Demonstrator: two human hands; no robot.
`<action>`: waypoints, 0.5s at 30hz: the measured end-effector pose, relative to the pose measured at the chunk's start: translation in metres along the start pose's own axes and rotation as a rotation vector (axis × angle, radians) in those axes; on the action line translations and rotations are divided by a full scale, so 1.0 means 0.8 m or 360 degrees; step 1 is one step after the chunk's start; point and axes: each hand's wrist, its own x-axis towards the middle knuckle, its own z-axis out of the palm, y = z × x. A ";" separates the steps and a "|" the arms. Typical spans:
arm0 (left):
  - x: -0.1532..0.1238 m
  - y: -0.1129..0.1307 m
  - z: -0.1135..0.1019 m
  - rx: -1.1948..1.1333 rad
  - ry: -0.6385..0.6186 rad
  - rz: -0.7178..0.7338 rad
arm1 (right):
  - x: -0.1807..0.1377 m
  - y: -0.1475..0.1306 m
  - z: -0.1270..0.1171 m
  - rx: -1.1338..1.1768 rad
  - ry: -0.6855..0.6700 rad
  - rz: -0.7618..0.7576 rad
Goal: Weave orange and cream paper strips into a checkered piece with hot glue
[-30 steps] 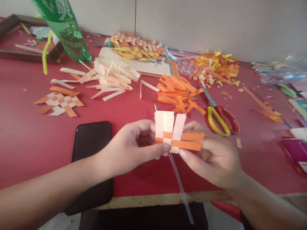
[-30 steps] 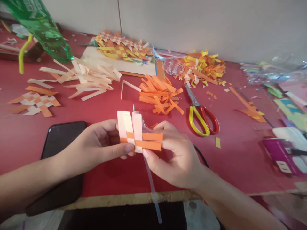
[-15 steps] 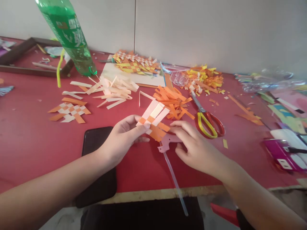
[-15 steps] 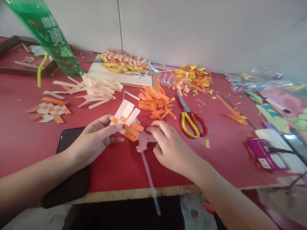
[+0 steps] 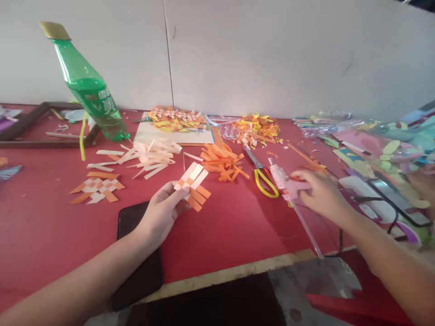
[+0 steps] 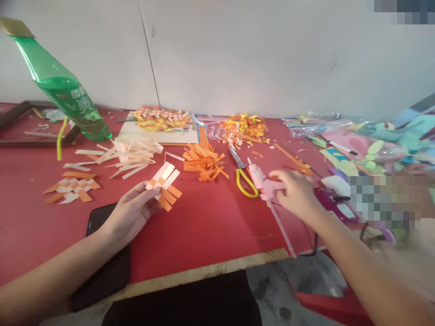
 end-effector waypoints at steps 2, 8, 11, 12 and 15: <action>0.002 -0.003 -0.002 0.0008 0.0001 -0.0020 | 0.006 0.030 0.002 -0.0035 -0.0033 0.0125; 0.003 -0.007 -0.006 0.0070 -0.0018 -0.0091 | 0.020 0.058 0.008 -0.0068 -0.0239 0.0192; 0.002 -0.007 -0.005 0.0118 -0.0039 -0.0097 | 0.020 0.038 0.000 -0.0077 -0.0209 0.0186; 0.001 -0.006 -0.005 0.0138 -0.0045 -0.0100 | 0.019 0.027 -0.003 -0.0066 -0.0191 0.0177; -0.001 -0.007 -0.005 0.0199 -0.0062 -0.0119 | 0.020 -0.016 -0.004 0.0019 -0.0267 0.0109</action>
